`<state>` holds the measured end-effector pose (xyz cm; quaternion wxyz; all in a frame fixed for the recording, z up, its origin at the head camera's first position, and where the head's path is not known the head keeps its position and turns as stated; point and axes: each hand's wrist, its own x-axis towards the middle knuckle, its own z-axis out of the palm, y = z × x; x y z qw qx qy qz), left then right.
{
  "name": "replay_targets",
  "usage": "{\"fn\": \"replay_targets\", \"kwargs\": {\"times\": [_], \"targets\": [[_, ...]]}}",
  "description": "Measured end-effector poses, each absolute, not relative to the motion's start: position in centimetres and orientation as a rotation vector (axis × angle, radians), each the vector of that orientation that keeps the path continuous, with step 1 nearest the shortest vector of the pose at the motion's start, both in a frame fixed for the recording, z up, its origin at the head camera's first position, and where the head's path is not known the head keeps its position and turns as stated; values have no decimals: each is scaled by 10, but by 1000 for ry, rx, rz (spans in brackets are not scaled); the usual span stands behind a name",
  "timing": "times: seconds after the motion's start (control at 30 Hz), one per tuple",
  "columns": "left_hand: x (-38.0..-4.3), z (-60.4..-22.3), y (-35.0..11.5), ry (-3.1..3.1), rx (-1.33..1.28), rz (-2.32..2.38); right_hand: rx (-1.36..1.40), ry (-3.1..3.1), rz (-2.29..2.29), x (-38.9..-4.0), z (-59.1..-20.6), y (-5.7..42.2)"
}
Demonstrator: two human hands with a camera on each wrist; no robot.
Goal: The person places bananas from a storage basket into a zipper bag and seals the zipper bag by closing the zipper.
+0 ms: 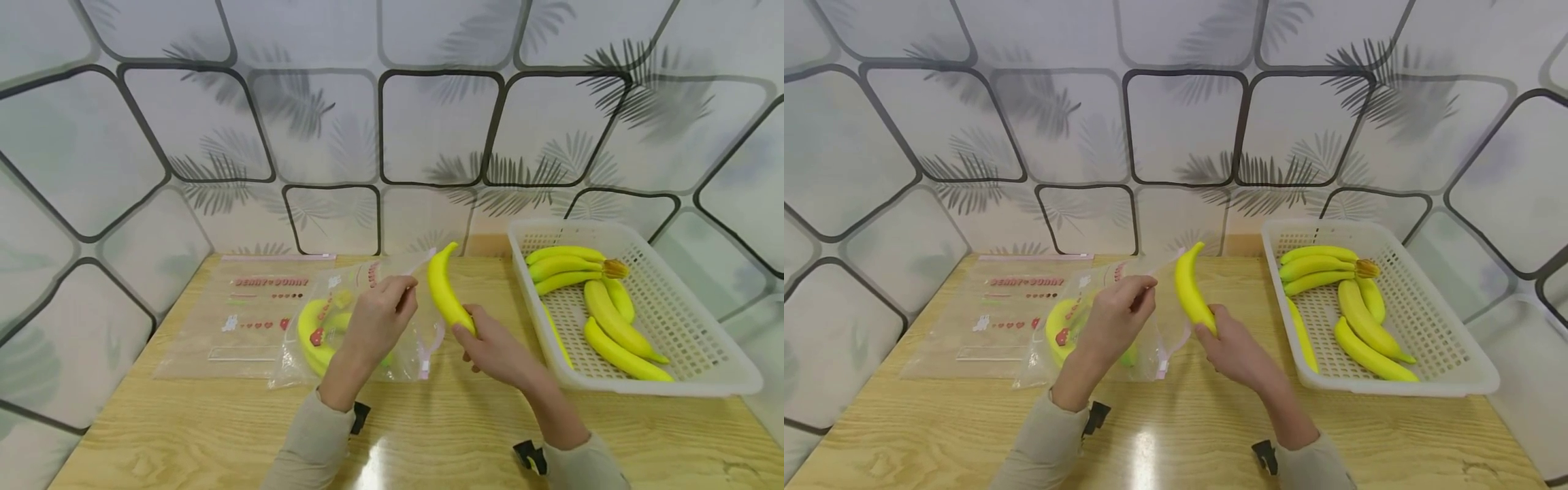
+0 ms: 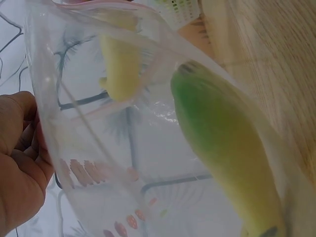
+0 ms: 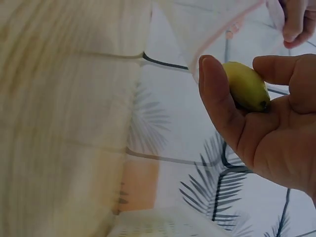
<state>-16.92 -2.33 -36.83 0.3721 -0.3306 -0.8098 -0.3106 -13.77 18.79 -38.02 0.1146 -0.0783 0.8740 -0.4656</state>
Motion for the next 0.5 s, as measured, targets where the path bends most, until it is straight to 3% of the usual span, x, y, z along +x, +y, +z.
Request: {"fn": "replay_targets", "kwargs": {"times": [0.5], "targets": [[-168, -368, -23, -2086, -855, -801, -213, 2239, -1597, -145, -402, 177]]}}
